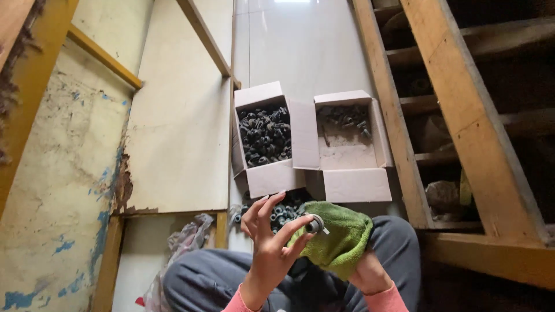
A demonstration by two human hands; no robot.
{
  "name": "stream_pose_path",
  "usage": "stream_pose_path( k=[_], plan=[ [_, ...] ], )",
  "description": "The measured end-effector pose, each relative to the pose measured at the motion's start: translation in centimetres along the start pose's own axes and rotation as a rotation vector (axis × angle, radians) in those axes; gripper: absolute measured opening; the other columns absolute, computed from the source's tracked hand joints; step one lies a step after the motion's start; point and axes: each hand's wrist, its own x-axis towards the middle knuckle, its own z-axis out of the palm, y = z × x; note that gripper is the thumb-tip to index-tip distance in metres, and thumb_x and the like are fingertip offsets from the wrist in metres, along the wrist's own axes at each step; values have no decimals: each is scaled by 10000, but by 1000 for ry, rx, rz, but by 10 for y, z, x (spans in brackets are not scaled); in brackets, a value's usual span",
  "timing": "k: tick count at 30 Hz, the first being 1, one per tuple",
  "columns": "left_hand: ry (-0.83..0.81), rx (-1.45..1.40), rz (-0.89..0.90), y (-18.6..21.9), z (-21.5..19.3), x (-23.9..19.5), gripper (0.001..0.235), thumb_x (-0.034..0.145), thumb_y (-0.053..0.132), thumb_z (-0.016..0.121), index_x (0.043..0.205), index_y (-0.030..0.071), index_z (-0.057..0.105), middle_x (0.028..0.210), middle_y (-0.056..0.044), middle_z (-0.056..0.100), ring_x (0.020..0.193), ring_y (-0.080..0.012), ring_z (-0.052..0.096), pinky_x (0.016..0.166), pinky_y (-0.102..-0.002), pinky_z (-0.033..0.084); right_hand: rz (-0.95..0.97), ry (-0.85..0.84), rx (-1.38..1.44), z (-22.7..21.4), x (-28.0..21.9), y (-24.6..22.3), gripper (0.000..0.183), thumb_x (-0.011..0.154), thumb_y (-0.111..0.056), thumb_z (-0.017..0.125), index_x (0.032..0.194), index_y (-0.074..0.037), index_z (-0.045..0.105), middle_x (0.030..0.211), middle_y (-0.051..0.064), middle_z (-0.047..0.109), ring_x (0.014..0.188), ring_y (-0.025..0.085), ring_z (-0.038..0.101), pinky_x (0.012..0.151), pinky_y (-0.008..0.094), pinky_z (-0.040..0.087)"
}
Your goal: Cleaning small plastic hardware clips individually using a cloth while sitting on the floor in a storage area.
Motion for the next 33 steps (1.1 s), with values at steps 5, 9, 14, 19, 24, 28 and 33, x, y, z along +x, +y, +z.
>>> stream_pose_path(
  k=[5, 9, 14, 19, 24, 28, 33],
  plan=[
    [-57, 139, 111, 15, -40, -35, 354, 789, 318, 844, 1136, 307, 778, 1486, -49, 471, 1333, -288, 383, 1110, -514, 200, -12, -26, -34, 39, 14, -42, 393, 907, 62, 545, 1274, 111, 677, 1081, 199, 750, 876, 218, 663, 711, 331, 535],
    [-120, 165, 187, 20, -52, -55, 356, 788, 293, 855, 1130, 291, 754, 1476, -33, 489, 1333, -260, 404, 1109, -530, 185, -28, -40, -57, 63, 26, -75, 396, 904, 72, 541, 1273, 115, 678, 1079, 200, 751, 874, 217, 662, 710, 329, 533],
    [-244, -495, -156, 19, -65, -72, 820, 1001, 559, 522, 1578, 25, 288, 1658, -235, 309, 1533, -413, 333, 1226, -554, 291, -160, -180, -78, 73, 15, -77, 335, 821, 47, 708, 1149, 114, 714, 1022, 151, 759, 831, 161, 635, 676, 296, 533],
    [-401, -841, -491, -6, -59, -94, 628, 959, 556, 536, 1267, 13, 607, 1292, -123, 699, 1124, -213, 626, 956, -328, 485, -196, -159, -170, 78, 5, -75, 309, 803, 34, 699, 1104, 100, 722, 984, 136, 756, 810, 158, 625, 659, 289, 520],
    [-259, -1078, -738, -15, -53, -110, 207, 980, 214, 706, 951, 9, 687, 802, 7, 604, 666, -56, 440, 593, -191, 338, -228, -152, -259, 83, 1, -73, 285, 785, 21, 690, 1059, 85, 730, 946, 122, 754, 788, 155, 614, 642, 282, 506],
    [-222, -1374, -1048, 2, -61, -101, 218, 1030, 177, 624, 1004, -37, 661, 854, -65, 663, 669, -72, 534, 597, -216, 434, -259, -94, -323, 80, -3, -72, 259, 780, 17, 682, 1025, 79, 740, 890, 112, 749, 733, 148, 592, 595, 277, 479],
    [-200, -1589, -1073, 0, -31, -125, 396, 930, -49, 654, 1322, -96, 634, 1189, -199, 725, 948, -218, 713, 823, -293, 592, -289, 83, -358, 71, 0, -66, 222, 811, 34, 678, 1009, 94, 758, 767, 111, 733, 567, 129, 532, 449, 277, 410]
  ],
)
